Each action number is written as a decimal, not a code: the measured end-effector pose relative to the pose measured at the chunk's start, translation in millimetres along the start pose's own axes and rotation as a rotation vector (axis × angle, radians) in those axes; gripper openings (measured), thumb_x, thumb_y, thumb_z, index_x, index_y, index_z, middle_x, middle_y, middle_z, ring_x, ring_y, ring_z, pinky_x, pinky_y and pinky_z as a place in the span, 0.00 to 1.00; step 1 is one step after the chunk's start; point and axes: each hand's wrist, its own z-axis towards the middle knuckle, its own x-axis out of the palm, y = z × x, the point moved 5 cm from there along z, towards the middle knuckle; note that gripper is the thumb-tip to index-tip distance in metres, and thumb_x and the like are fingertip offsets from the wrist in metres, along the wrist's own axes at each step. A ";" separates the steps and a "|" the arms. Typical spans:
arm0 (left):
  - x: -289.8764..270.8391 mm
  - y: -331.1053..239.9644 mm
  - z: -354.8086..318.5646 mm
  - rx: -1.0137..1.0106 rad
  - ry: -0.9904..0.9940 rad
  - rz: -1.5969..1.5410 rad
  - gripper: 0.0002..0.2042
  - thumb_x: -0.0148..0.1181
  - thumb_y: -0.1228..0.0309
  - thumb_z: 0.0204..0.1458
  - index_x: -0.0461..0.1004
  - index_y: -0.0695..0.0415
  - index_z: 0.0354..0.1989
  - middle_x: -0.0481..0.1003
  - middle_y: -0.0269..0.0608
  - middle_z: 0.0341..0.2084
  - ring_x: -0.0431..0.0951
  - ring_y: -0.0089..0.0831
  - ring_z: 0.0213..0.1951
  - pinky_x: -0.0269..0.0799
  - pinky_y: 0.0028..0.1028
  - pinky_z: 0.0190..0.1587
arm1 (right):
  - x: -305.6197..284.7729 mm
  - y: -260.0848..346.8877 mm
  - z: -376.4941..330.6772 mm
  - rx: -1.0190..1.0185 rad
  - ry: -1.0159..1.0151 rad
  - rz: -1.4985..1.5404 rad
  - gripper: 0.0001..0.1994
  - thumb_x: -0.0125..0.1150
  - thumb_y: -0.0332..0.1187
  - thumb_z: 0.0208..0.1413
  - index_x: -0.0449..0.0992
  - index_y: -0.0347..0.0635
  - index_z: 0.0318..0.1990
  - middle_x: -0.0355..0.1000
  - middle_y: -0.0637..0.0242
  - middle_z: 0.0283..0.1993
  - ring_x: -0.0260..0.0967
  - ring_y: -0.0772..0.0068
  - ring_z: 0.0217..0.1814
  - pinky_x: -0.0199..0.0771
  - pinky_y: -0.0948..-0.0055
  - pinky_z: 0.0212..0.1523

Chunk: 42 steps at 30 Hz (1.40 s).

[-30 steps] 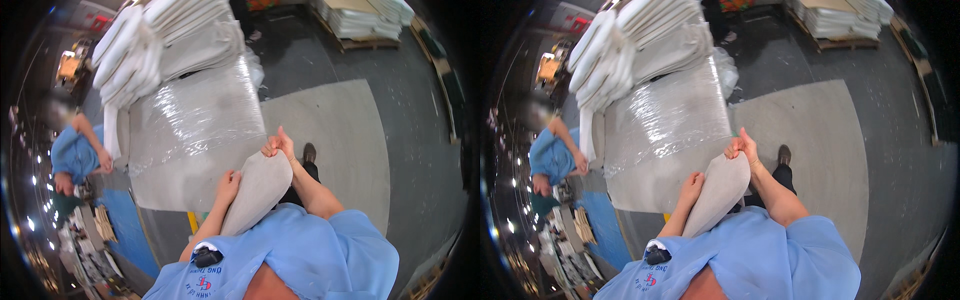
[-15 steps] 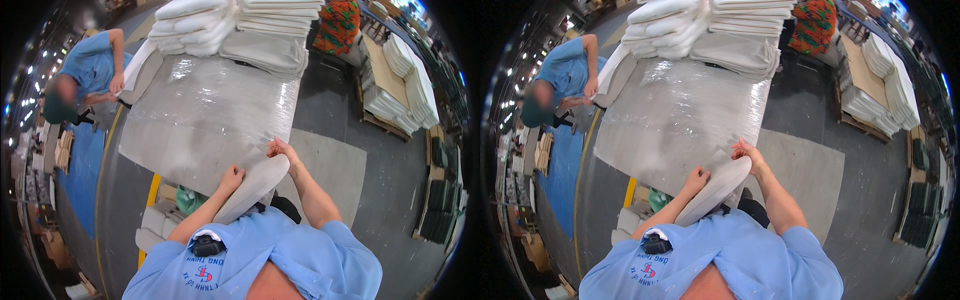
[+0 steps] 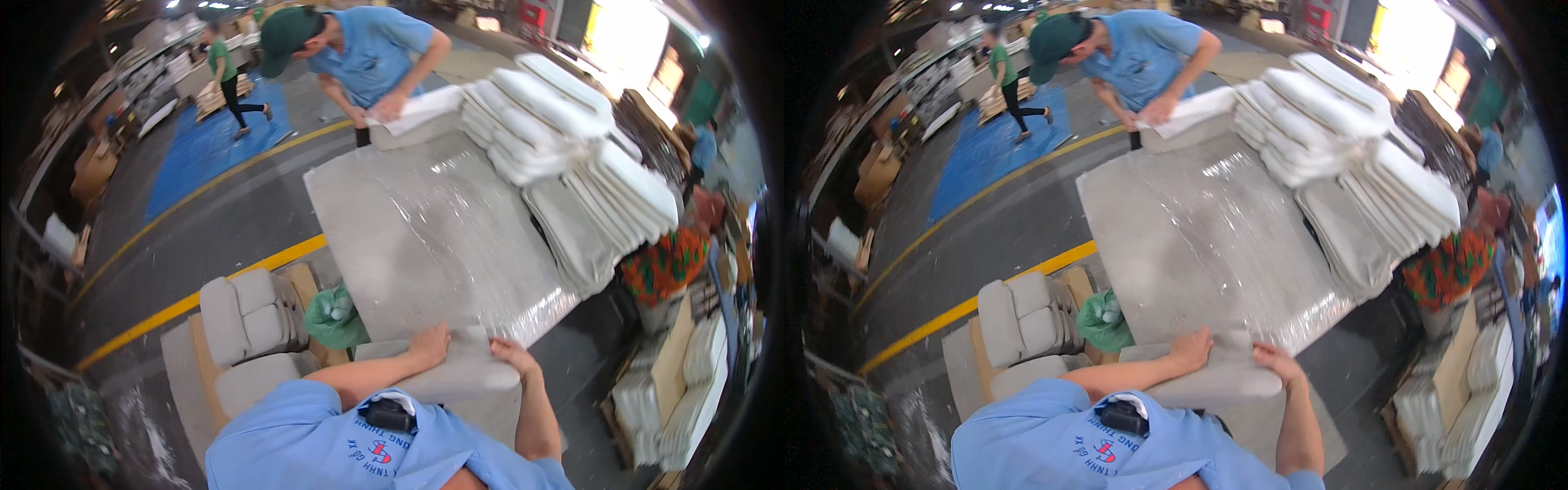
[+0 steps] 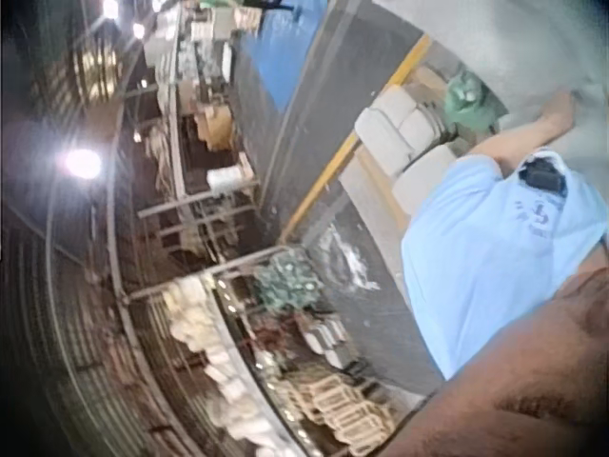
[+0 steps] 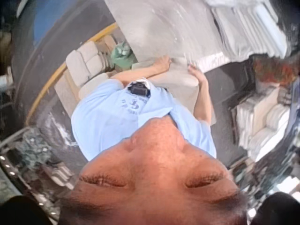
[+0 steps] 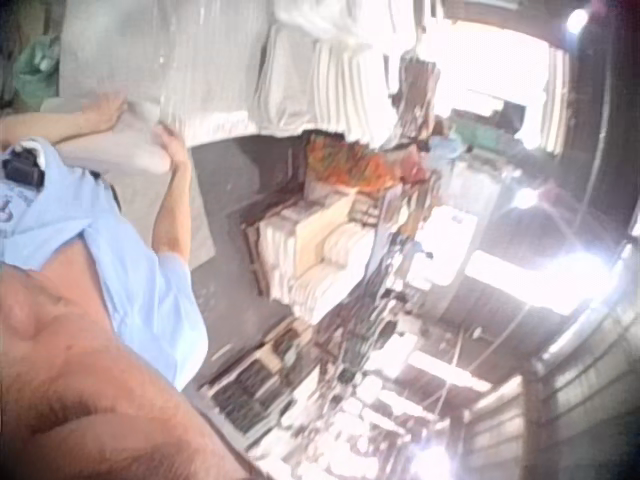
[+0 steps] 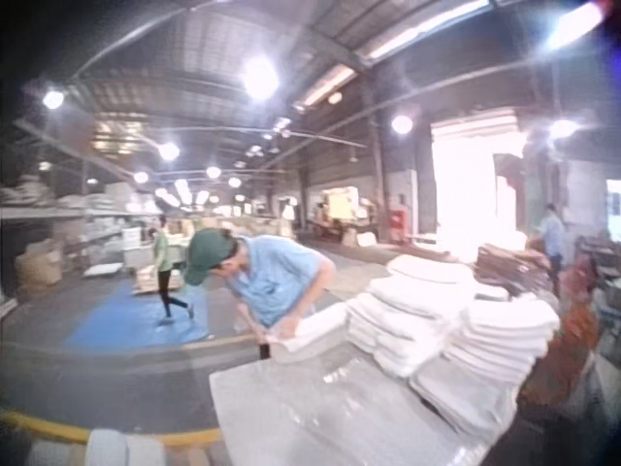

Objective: The person inserts white foam inserts into grey fabric covers at a work table. They align the foam, pull the cover over it, and tuck the edges to fit the insert. The finished cushion is placed on a nearby stack.

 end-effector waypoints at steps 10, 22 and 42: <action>-14.2 39.2 2.8 0.085 0.413 -0.052 0.25 0.67 0.48 0.56 0.78 0.59 0.46 0.82 0.59 0.40 0.82 0.55 0.47 0.75 0.53 0.47 | 22.4 36.8 26.6 0.106 -0.019 -1.210 0.24 0.72 0.51 0.55 0.84 0.32 0.33 0.80 0.58 0.27 0.79 0.64 0.33 0.78 0.62 0.36; -25.1 99.9 -48.3 -0.339 0.317 -0.076 0.27 0.47 0.48 0.69 0.82 0.61 0.49 0.82 0.59 0.44 0.82 0.56 0.49 0.76 0.52 0.52 | 30.7 5.9 61.3 0.553 -0.185 0.093 0.23 0.47 0.44 0.76 0.57 0.36 0.67 0.72 0.44 0.54 0.81 0.49 0.34 0.82 0.63 0.23; -10.2 115.9 -45.3 -0.327 -0.001 -0.094 0.16 0.53 0.55 0.65 0.77 0.56 0.41 0.83 0.55 0.35 0.84 0.56 0.38 0.76 0.56 0.41 | 48.6 -4.8 79.6 0.336 -0.404 -0.295 0.17 0.49 0.41 0.75 0.73 0.32 0.45 0.67 0.60 0.18 0.67 0.62 0.09 0.61 0.64 0.07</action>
